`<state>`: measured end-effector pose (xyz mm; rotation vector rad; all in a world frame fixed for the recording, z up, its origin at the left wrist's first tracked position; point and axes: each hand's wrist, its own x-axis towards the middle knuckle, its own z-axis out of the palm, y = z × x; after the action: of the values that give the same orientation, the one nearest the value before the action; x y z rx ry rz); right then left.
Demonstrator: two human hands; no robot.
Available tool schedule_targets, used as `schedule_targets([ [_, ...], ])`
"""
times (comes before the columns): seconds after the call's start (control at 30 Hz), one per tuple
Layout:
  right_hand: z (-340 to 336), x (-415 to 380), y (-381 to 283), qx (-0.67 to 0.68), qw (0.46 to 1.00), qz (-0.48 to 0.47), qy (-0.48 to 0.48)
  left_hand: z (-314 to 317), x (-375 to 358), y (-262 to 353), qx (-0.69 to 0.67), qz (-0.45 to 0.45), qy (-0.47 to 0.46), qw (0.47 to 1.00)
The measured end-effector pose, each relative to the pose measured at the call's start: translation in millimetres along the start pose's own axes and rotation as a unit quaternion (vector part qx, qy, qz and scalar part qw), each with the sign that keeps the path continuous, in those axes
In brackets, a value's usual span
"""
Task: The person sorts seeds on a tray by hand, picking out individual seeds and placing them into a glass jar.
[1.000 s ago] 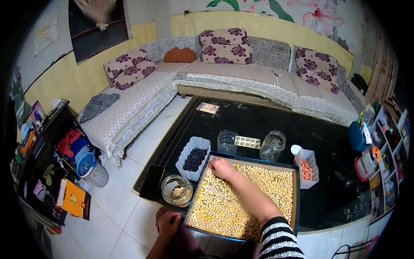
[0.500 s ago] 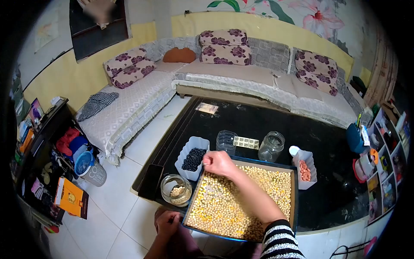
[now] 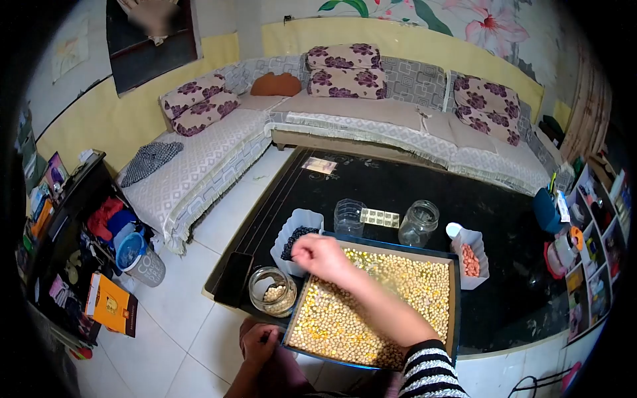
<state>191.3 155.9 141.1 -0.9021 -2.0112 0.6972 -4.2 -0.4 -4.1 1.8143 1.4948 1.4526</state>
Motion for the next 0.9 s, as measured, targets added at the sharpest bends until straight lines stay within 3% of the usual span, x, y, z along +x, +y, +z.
schedule_targets([
  [0.1,-8,-10,45,-0.071,0.995,0.072,0.008,2,0,-2,0.016,-0.001,0.000,1.000],
  [0.17,-3,-20,77,-0.135,0.982,0.119,-0.054,1,1,-2,0.005,0.010,0.003,1.000],
  [0.27,8,-28,97,-0.191,0.974,0.100,-0.071,0,1,0,0.003,-0.010,-0.003,1.000],
  [0.5,18,-26,117,-0.232,0.963,0.073,-0.118,0,2,2,0.018,-0.003,-0.007,1.000],
  [0.63,15,-27,128,-0.221,0.968,0.068,-0.100,-1,3,3,0.019,0.010,-0.002,1.000],
  [0.8,3,-25,123,-0.263,0.948,0.104,-0.149,-1,4,6,0.012,0.007,0.000,1.000],
  [0.9,1,-23,108,-0.232,0.953,0.150,-0.122,-1,4,5,0.023,0.017,-0.003,1.000],
])
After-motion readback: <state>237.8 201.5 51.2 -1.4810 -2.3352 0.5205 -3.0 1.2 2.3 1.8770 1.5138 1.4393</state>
